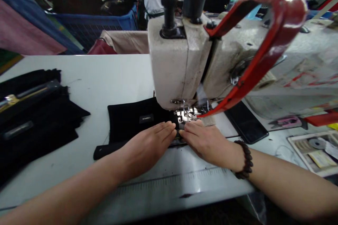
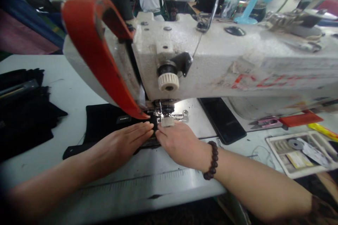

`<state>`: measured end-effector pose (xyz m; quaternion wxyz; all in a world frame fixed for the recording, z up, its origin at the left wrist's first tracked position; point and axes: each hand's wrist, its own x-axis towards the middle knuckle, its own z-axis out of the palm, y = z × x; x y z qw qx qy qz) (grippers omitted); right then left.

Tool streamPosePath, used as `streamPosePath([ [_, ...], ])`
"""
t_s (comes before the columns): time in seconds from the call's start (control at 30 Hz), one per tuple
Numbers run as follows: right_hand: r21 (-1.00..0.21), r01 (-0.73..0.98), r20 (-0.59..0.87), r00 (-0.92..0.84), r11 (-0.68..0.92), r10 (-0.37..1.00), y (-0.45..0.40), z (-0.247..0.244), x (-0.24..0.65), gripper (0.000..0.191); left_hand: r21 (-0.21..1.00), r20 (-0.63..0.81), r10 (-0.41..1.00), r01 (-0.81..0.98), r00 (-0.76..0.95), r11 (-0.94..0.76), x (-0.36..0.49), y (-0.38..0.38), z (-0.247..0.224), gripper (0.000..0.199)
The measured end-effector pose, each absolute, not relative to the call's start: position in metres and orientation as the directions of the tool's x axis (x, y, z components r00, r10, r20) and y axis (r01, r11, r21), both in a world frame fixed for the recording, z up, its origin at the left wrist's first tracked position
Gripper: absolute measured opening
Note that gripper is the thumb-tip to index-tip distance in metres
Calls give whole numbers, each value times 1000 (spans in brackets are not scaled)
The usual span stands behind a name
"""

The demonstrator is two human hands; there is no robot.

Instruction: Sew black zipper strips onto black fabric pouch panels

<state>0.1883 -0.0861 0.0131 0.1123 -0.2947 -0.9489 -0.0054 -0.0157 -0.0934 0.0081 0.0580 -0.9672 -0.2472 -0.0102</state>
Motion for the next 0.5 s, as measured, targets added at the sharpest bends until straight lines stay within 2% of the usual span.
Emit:
streamPosePath([
  [0.2,-45,631,192,-756,775,626,-82,15,187,17,-137,13,479,476,878,-869,-16,-81,9,44],
  [0.37,-10,660,173,-739,751,652,-80,13,185,16,-78,35,480,481,877,-873,-17,-75,7,42],
  [0.5,-35,660,189,-733,751,653,-78,10,186,15,-32,47,502,504,863,-863,-17,-72,6,41],
])
